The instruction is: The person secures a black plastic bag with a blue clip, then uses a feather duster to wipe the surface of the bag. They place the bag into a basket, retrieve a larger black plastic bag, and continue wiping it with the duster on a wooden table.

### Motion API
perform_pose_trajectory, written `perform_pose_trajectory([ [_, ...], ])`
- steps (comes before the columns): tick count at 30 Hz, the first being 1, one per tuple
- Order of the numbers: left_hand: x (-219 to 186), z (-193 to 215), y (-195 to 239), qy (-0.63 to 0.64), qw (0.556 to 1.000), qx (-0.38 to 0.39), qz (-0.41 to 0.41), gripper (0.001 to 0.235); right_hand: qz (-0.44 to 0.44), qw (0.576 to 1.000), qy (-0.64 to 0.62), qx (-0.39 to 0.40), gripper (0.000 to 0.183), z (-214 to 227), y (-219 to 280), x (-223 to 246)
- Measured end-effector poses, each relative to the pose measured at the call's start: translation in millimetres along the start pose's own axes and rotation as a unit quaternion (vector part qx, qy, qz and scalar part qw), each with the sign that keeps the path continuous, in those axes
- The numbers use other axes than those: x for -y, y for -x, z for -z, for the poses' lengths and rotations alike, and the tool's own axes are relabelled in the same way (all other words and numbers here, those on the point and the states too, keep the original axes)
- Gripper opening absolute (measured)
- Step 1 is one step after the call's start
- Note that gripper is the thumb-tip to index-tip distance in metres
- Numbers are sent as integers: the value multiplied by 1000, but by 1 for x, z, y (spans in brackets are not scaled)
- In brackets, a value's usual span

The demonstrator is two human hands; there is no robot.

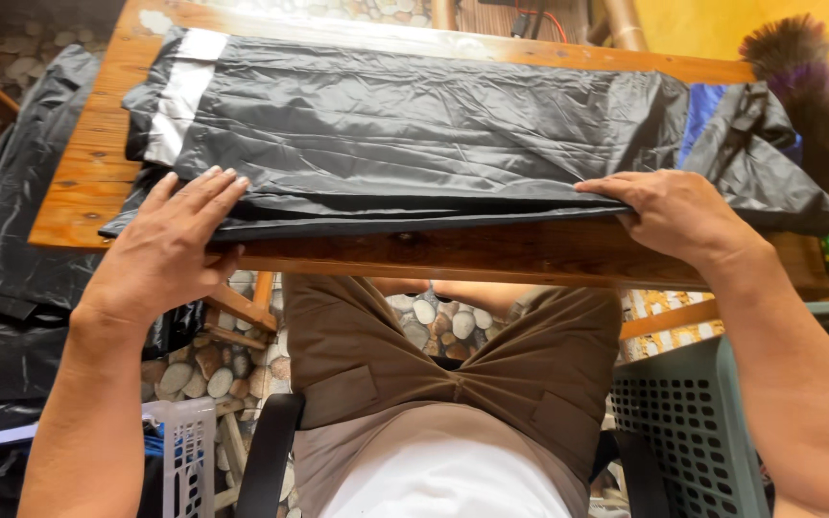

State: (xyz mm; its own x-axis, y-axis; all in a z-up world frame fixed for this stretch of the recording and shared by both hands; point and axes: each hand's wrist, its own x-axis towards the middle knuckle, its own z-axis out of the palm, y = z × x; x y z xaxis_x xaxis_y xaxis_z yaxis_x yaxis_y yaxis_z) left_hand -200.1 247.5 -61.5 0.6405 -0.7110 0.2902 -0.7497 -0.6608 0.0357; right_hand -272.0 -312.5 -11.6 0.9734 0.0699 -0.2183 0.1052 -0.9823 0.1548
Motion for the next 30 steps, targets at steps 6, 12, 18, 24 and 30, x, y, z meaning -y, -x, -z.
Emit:
perform_pose_trajectory([
  [6, 30, 20, 47, 8, 997, -76, 19, 88, -22, 999, 8, 37, 67, 5, 7, -13],
  [12, 71, -2, 101, 22, 982, -128, 138, 109, -72, 995, 23, 73, 62, 15, 14, -21],
  [18, 72, -4, 82, 104, 977, -129, 138, 126, -94, 992, -27, 84, 60, 29, 21, -26],
  [24, 74, -11, 52, 253, 954, -143, 76, 86, -145, 978, -77, 127, 51, 35, 24, -29],
  [30, 108, -48, 42, 399, 901, -147, 86, 55, -174, 971, -68, 147, 51, 49, 27, -7],
])
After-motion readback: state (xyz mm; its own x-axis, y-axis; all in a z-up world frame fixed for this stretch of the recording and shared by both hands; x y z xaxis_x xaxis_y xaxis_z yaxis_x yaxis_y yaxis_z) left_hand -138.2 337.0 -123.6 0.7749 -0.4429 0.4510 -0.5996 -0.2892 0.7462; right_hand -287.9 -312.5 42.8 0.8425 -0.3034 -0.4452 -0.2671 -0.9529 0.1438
